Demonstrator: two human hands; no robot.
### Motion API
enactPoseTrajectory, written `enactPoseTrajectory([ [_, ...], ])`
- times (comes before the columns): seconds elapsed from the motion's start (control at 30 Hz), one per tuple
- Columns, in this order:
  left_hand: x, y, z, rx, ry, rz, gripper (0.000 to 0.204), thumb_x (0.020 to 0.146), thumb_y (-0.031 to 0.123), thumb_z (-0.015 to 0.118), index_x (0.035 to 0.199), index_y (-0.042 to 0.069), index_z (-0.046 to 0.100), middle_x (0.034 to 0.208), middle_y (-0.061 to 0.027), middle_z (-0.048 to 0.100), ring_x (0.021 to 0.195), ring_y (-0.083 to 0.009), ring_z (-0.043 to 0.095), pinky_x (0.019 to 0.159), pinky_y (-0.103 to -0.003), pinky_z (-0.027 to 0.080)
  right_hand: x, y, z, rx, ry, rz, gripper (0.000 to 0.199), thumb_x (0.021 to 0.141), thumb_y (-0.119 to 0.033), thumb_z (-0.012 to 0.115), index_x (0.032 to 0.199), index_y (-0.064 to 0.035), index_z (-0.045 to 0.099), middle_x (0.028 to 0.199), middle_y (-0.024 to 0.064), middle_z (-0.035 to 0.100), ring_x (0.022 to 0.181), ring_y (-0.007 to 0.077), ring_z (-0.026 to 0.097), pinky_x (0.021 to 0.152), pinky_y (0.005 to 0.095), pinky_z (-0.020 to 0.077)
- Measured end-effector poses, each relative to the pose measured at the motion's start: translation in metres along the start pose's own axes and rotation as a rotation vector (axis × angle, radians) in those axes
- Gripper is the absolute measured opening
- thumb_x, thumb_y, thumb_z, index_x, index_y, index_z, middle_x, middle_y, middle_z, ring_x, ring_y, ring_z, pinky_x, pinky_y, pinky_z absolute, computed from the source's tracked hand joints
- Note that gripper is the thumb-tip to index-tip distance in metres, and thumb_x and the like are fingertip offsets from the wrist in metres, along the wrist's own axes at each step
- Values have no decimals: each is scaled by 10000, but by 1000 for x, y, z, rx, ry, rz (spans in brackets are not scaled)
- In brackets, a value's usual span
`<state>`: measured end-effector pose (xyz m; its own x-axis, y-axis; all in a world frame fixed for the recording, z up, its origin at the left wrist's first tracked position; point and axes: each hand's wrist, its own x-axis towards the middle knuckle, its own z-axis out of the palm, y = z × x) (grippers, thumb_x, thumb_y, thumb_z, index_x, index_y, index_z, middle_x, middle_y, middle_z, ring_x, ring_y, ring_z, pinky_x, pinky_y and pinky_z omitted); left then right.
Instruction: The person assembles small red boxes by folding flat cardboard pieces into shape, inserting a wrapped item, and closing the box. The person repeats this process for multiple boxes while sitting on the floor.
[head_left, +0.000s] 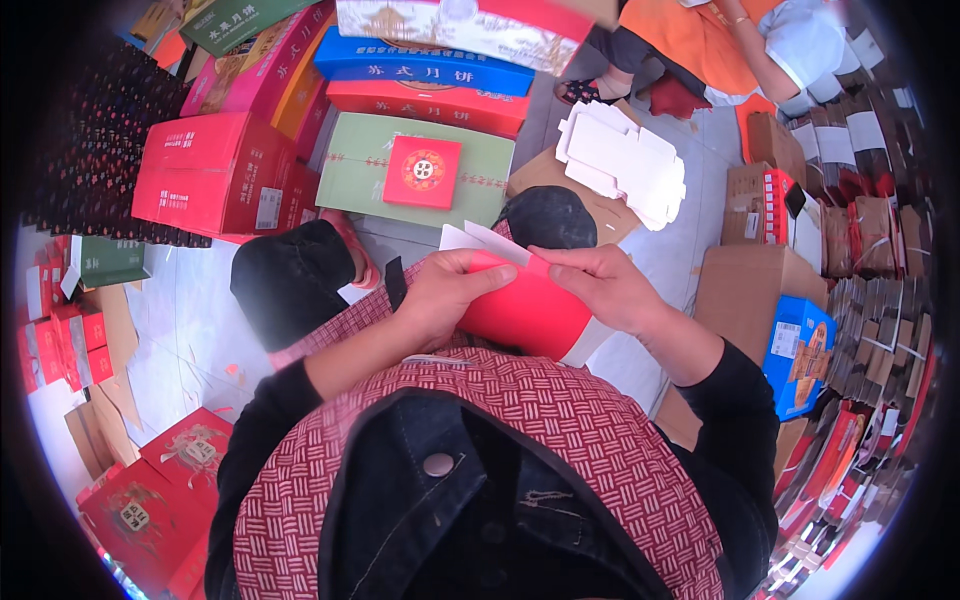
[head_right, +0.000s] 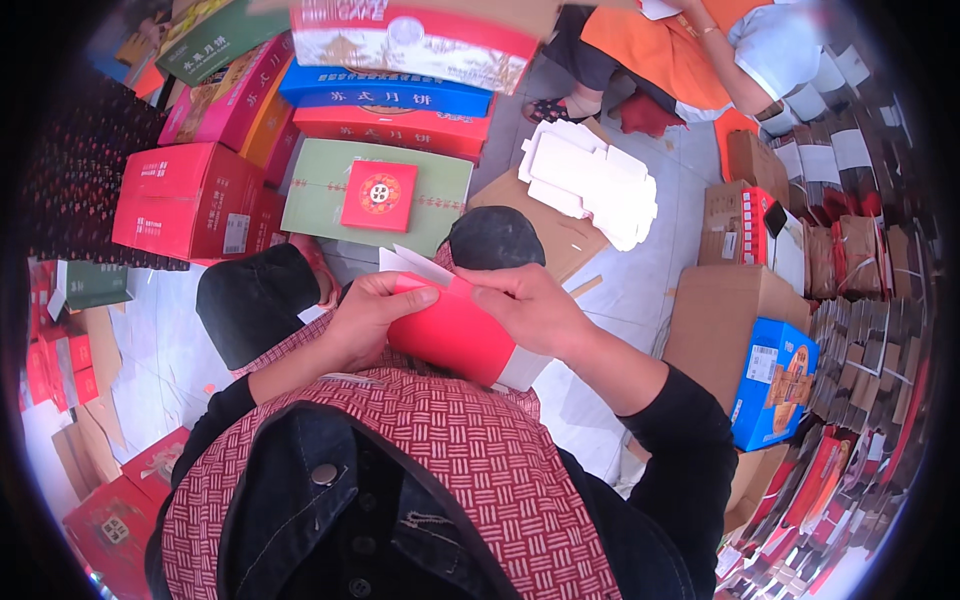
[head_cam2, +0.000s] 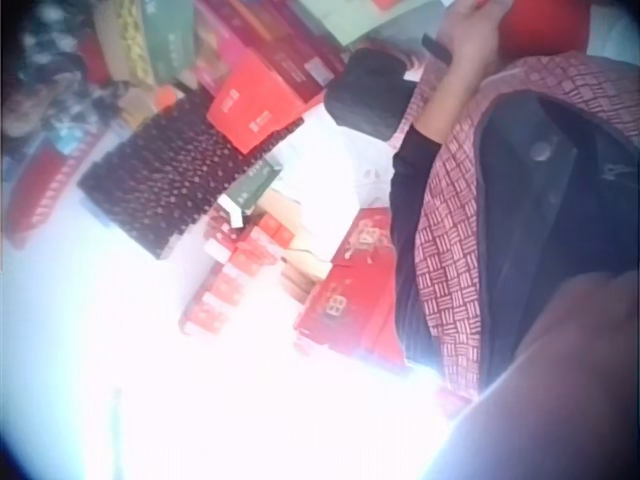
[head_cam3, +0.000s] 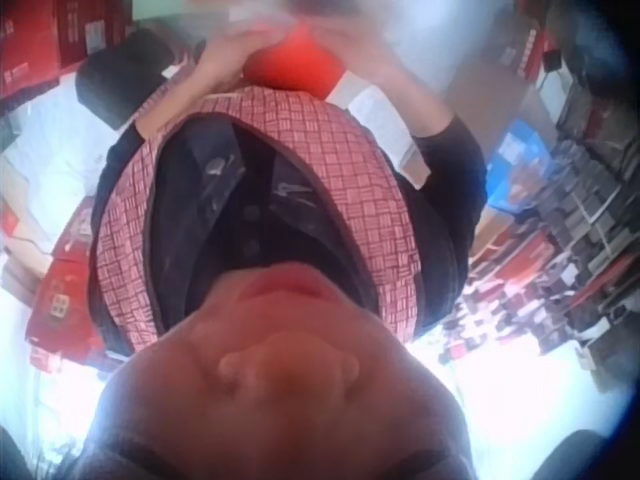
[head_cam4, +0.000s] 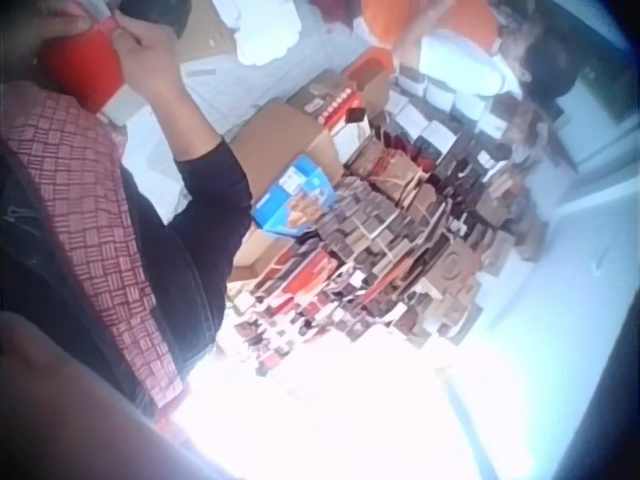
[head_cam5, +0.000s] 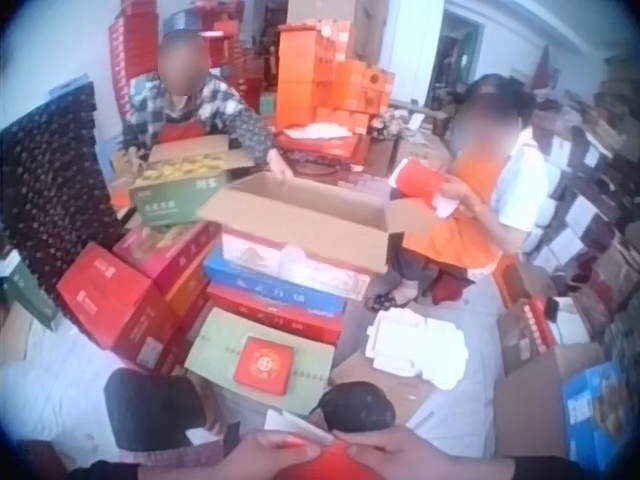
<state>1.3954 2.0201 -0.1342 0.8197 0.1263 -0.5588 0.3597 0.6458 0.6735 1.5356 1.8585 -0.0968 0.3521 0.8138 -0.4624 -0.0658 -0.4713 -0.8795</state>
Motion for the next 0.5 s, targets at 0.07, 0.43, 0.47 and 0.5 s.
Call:
enactPoseTrajectory([
  [0.07, -1, 0, 0, 13, 1, 14, 196, 843, 95, 644, 981, -45, 648, 897, -121, 664, 781, -166, 644, 706, -305, 546, 1, 2, 1, -27, 11, 11, 311, 905, -86, 477, 1196, -38, 573, 900, 62, 673, 812, 61, 570, 744, 227, 468],
  [0.43, -6, 8, 3, 46, -2, 3, 191, 854, 78, 630, 997, -48, 640, 918, -129, 665, 798, -168, 643, 739, -302, 536, -7, -5, 8, -114, 58, -63, 292, 898, -81, 505, 1174, -28, 585, 850, 93, 678, 753, 69, 587, 701, 236, 480],
  [0.47, -5, 7, 3, 45, -6, 7, 193, 854, 81, 631, 999, -46, 640, 918, -128, 665, 796, -167, 643, 737, -300, 536, -8, -4, 9, -109, 57, -63, 291, 898, -83, 507, 1172, -27, 586, 845, 94, 679, 749, 67, 586, 697, 236, 480],
  [0.5, -6, 6, 2, 45, -10, 10, 194, 855, 85, 631, 1000, -44, 641, 917, -127, 665, 795, -165, 642, 736, -299, 536, -9, -4, 10, -104, 57, -64, 289, 898, -85, 510, 1170, -25, 587, 840, 96, 679, 744, 64, 584, 694, 235, 480],
])
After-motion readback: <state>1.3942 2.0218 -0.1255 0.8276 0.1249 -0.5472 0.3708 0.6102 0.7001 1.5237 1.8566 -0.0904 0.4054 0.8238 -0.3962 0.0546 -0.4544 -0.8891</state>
